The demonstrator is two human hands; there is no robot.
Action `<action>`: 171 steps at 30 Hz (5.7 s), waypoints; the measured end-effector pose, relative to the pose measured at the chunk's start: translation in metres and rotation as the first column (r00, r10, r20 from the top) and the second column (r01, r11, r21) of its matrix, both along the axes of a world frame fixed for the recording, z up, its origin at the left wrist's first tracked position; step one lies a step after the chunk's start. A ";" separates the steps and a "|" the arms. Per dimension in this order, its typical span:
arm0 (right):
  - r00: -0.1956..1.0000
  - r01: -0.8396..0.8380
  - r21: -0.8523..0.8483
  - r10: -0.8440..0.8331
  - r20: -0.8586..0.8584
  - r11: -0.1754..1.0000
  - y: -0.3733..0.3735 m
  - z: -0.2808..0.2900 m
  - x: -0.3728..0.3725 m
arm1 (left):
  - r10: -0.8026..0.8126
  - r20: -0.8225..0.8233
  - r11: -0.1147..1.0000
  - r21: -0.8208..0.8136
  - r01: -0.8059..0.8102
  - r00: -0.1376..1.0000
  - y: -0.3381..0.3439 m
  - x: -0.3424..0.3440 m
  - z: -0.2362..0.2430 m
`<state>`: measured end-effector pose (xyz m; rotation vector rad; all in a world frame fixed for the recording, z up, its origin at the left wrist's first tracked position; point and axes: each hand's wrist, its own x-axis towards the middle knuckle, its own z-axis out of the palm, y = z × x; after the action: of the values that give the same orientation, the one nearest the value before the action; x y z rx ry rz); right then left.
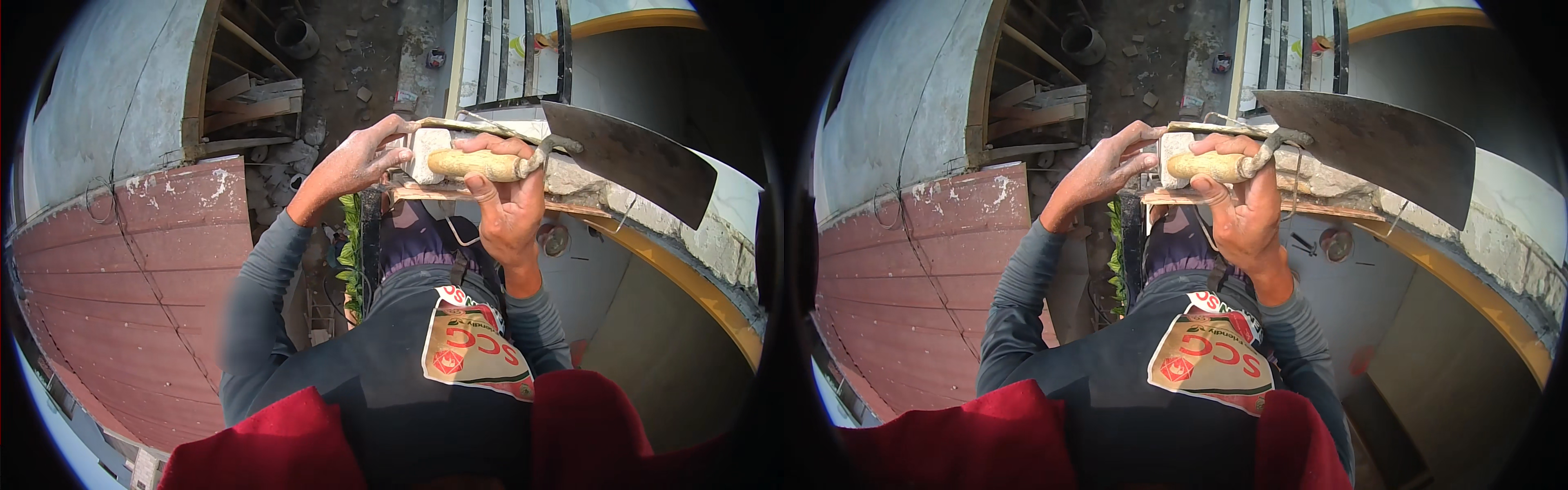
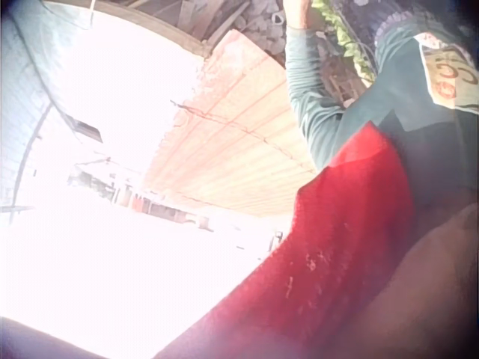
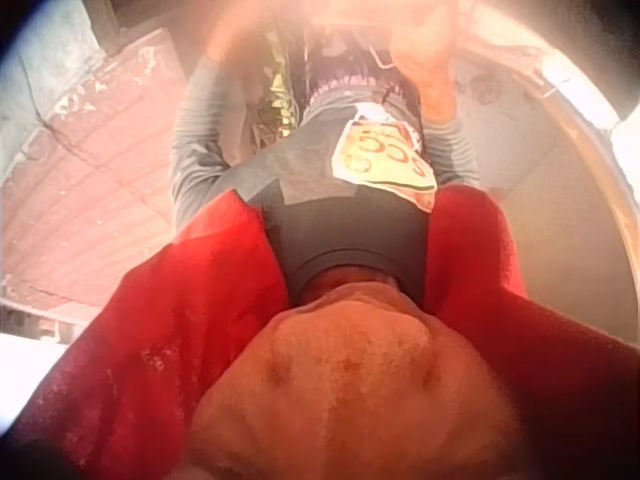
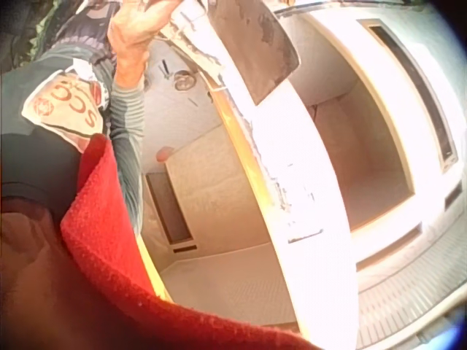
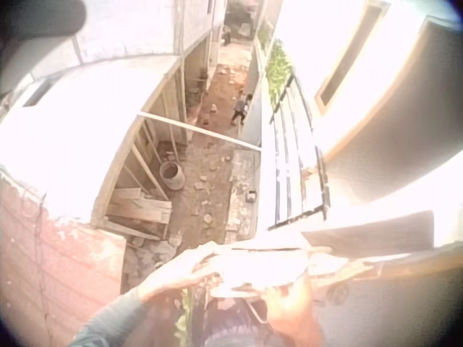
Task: The person applies mortar to a brick and then scrapes off the excess mortar using a trowel. The person handles the brick and the trowel, repeatedly turning the brick to apply mortar to multiple sides.
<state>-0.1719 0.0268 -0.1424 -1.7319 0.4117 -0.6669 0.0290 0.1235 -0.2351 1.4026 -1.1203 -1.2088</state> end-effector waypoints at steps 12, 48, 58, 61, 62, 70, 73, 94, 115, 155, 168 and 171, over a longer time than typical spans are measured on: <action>0.992 0.077 0.053 -0.082 0.094 0.996 -0.020 0.025 -0.026 | 0.002 -0.097 0.998 -0.055 -0.008 0.995 -0.005 0.001 -0.004; 0.875 0.463 0.244 -0.483 0.028 0.852 -0.010 0.047 -0.157 | 0.188 -0.419 0.979 0.006 -0.204 0.889 0.002 -0.018 -0.007; 0.947 0.316 0.368 -0.265 -0.183 0.875 -0.005 0.043 -0.139 | 0.223 -0.314 0.972 0.001 -0.234 0.923 0.004 -0.023 0.004; 0.955 0.270 0.352 -0.201 -0.220 0.896 -0.004 0.038 -0.134 | 0.222 -0.277 0.972 -0.018 -0.236 0.935 0.005 -0.022 -0.003; 0.954 0.266 0.331 -0.197 -0.228 0.905 -0.003 0.035 -0.132 | 0.206 -0.275 0.974 -0.039 -0.225 0.939 0.005 -0.022 -0.007; 0.871 0.405 0.110 -0.347 -0.347 0.908 -0.015 0.041 -0.110 | 0.179 -0.425 0.960 -0.122 -0.253 0.887 0.002 -0.024 -0.027; 0.829 0.459 0.017 -0.421 -0.367 0.888 -0.027 0.045 -0.109 | 0.163 -0.399 0.961 -0.144 -0.238 0.902 -0.001 -0.022 -0.035; 0.508 0.827 -0.185 -0.847 -0.157 0.530 -0.030 0.095 -0.206 | 0.127 -0.299 0.973 -0.146 -0.177 0.946 -0.002 -0.021 -0.016; 0.863 0.224 -0.021 -0.209 -0.460 0.974 0.002 0.028 -0.055 | 0.217 -0.268 0.937 -0.212 -0.277 0.939 -0.018 -0.004 -0.055; 0.840 0.202 -0.274 -0.310 -0.445 0.940 -0.035 -0.013 0.013 | 0.069 -0.307 0.957 -0.247 -0.150 0.949 -0.032 0.002 -0.064; 0.871 0.158 -0.419 -0.326 -0.368 0.894 -0.033 -0.022 0.017 | 0.069 -0.321 0.986 -0.124 -0.114 0.945 -0.027 0.003 -0.042; 0.849 0.160 -0.412 -0.338 -0.407 0.897 -0.034 -0.022 0.018 | 0.084 -0.332 0.983 -0.126 -0.133 0.939 -0.026 0.000 -0.044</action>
<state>-0.1541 -0.0071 -0.1647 -2.2280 0.9188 -0.5218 0.0295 0.0975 -0.2790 1.0899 -0.8696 -1.2008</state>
